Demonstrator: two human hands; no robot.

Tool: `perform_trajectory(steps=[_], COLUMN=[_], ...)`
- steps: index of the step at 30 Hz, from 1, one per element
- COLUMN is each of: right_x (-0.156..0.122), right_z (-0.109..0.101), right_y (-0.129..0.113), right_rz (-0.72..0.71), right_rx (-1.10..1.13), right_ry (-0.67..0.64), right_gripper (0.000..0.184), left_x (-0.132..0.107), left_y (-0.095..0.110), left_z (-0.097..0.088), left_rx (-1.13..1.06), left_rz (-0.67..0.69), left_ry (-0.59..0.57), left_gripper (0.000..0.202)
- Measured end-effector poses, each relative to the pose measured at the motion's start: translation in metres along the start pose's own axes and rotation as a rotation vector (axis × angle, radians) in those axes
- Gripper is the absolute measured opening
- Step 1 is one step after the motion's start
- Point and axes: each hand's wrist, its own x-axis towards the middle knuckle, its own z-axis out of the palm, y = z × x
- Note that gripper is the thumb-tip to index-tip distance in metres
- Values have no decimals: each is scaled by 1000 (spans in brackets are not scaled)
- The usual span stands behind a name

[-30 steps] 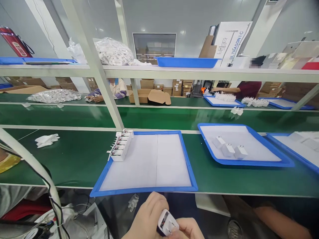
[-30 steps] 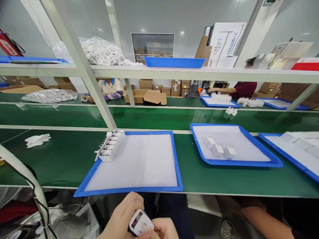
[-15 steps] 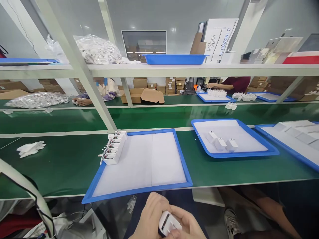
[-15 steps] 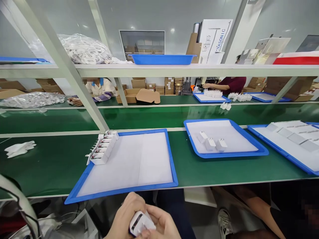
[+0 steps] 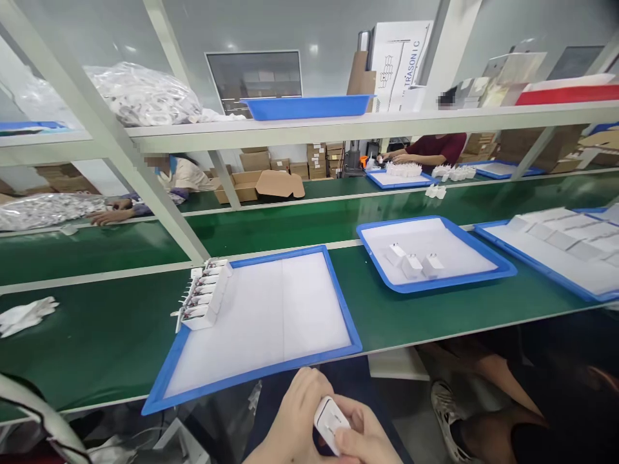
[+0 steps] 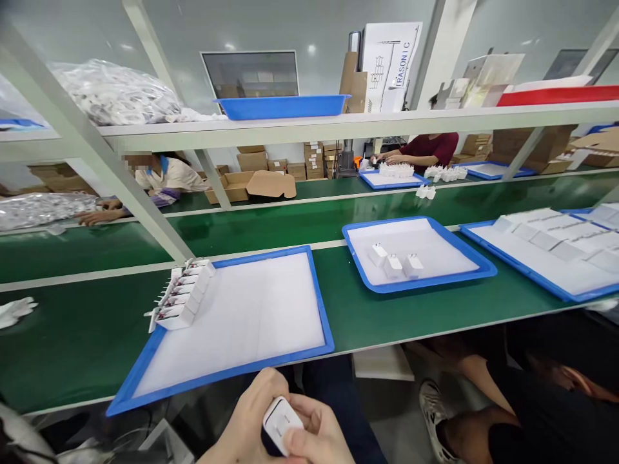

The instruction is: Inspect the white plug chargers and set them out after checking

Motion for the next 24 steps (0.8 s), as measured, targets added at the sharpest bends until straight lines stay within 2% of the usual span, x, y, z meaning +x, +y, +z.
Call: perform_trajectory(steps=[3,8,15,19,24], right_x=[0,0,-1,-4,-8], right_z=[-5,-12,-20,-33,-49], right_y=[1,7,12,22,30], right_rz=[0,-34,-59,-58,-89], right_rx=[-11,9,17,4,4], right_ry=[-64,-69,-38,-8,66], right_gripper=[52,45,41,46,47], left_x=[0,1,7,7,13], left_y=[-3,-5,-6,-12,-19], left_z=[4,10,16,28,43], left_rx=[-6,-65,-232,-325,-426], left_rz=[41,41,-103,-155,-261], left_ry=[-68,-208,-413,-492,-642], left_gripper=[44,35,39,39,46])
